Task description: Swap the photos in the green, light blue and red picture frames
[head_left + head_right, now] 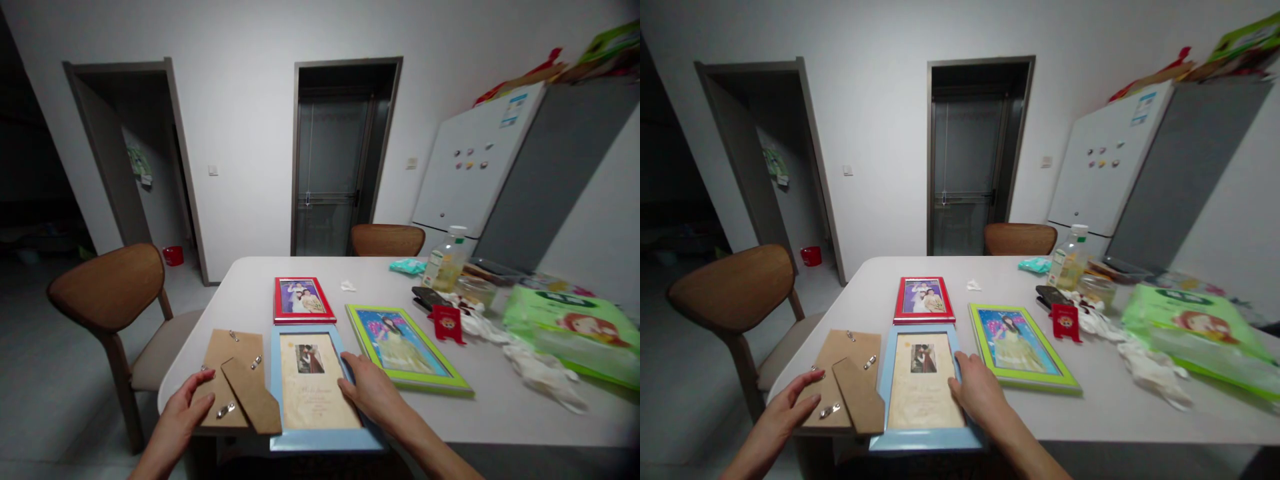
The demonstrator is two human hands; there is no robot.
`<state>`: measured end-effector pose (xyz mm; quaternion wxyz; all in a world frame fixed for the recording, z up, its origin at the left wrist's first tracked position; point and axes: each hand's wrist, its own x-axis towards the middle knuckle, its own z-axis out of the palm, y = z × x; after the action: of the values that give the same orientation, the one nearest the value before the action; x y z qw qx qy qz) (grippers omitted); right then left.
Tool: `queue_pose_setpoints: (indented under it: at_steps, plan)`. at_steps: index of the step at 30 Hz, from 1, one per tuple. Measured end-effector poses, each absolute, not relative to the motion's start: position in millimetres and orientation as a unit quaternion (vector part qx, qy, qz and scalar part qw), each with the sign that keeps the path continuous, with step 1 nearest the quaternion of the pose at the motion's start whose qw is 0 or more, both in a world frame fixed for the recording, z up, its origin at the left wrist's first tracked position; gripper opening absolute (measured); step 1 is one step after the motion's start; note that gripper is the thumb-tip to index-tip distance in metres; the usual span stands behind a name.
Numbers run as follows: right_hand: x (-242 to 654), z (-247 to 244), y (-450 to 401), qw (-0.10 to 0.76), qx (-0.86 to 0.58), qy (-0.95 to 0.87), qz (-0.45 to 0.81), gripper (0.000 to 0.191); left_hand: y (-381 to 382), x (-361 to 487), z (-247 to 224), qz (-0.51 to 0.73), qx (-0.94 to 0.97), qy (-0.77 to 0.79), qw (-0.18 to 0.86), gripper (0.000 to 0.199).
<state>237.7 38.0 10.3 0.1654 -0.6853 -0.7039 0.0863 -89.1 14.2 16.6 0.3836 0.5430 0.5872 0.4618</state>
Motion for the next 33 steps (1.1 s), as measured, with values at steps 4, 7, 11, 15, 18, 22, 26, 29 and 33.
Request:
queue_pose_setpoints:
  at_steps: [4,7,11,15,18,22,26,29,33]
  plan:
    - [240,5,45,0.199,-0.678,-0.701,0.098,0.050,22,-100,7,0.384,0.629,0.614,0.284,0.041]
    - [242,14,46,0.274,-0.685,-0.652,0.178,0.055,26,-102,6,0.315,0.662,0.656,0.179,0.046]
    - [237,38,36,0.408,-0.624,-0.526,0.410,0.069,20,-66,15,0.327,0.693,0.633,0.113,0.044]
    - [227,56,26,0.478,-0.546,-0.443,0.526,0.080,-1,13,28,0.359,0.769,0.498,0.179,0.046]
    - [223,58,26,0.500,-0.517,-0.436,0.541,0.082,-11,63,29,0.348,0.815,0.408,0.220,0.058]
    - [223,52,30,0.513,-0.541,-0.438,0.503,0.081,-10,87,17,0.319,0.833,0.398,0.216,0.065]
    - [221,47,28,0.511,-0.532,-0.411,0.536,0.079,-7,82,7,0.314,0.836,0.398,0.207,0.066]
    - [220,47,25,0.528,-0.486,-0.381,0.583,0.075,-7,79,11,0.330,0.834,0.389,0.212,0.060]
    - [220,48,24,0.519,-0.419,-0.379,0.642,0.059,-6,81,18,0.366,0.806,0.403,0.233,0.051]
